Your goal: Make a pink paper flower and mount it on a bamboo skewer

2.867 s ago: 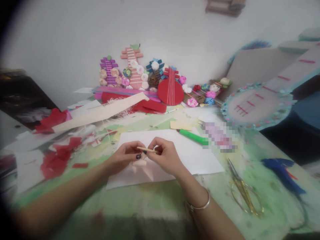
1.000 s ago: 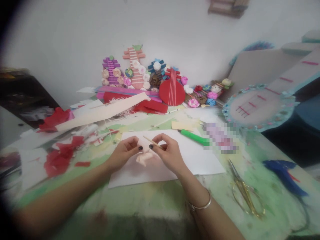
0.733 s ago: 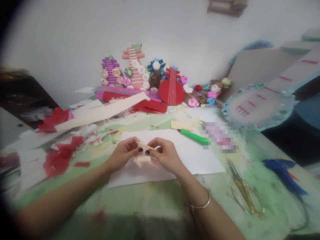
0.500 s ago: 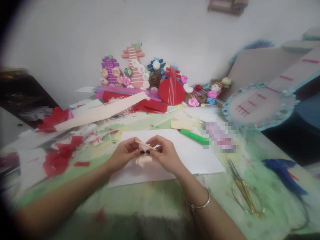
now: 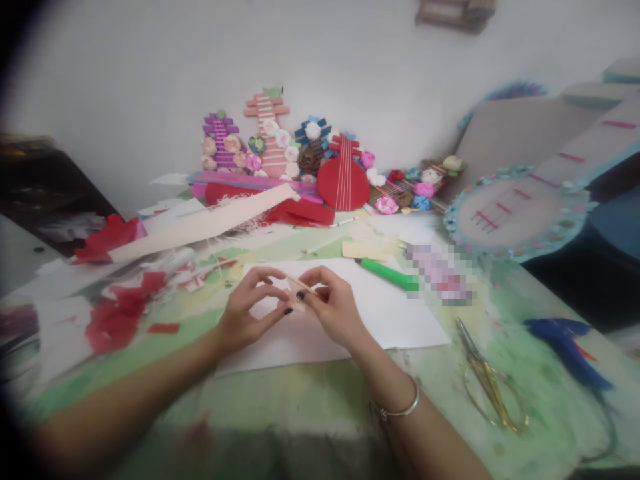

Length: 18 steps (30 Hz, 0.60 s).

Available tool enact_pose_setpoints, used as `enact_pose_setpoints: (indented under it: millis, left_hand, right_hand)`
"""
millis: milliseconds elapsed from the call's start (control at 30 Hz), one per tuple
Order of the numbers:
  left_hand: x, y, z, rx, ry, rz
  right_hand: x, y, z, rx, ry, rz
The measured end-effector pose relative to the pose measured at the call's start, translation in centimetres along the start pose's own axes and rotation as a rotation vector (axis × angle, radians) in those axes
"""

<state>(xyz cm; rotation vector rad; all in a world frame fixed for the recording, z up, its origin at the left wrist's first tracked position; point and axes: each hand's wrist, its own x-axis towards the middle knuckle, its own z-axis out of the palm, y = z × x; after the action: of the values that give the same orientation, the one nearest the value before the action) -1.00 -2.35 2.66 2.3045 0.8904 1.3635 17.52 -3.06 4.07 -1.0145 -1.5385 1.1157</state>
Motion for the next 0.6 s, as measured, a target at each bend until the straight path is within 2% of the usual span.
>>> enact_pose_setpoints:
  millis: [233, 367, 467, 600]
  left_hand:
    - [-0.35, -0.39, 0.36, 0.121, 0.019, 0.187]
    - [-0.24, -0.28, 0.29, 0.134, 0.045, 0.233]
    - [-0.07, -0.01, 0.15, 0.096, 0.057, 0.146]
    - [0.12, -0.1, 0.07, 0.011, 0.044, -0.091]
  right_hand:
    - [-0.06, -0.03, 0.0, 0.015, -0.01, -0.006]
    - [-0.03, 0.05, -0.03, 0.019, -0.014, -0.001]
    - [0.0, 0.09, -0.04, 0.035, 0.0, 0.0]
    - [-0.01, 0.15, -0.1, 0.034, 0.021, -0.012]
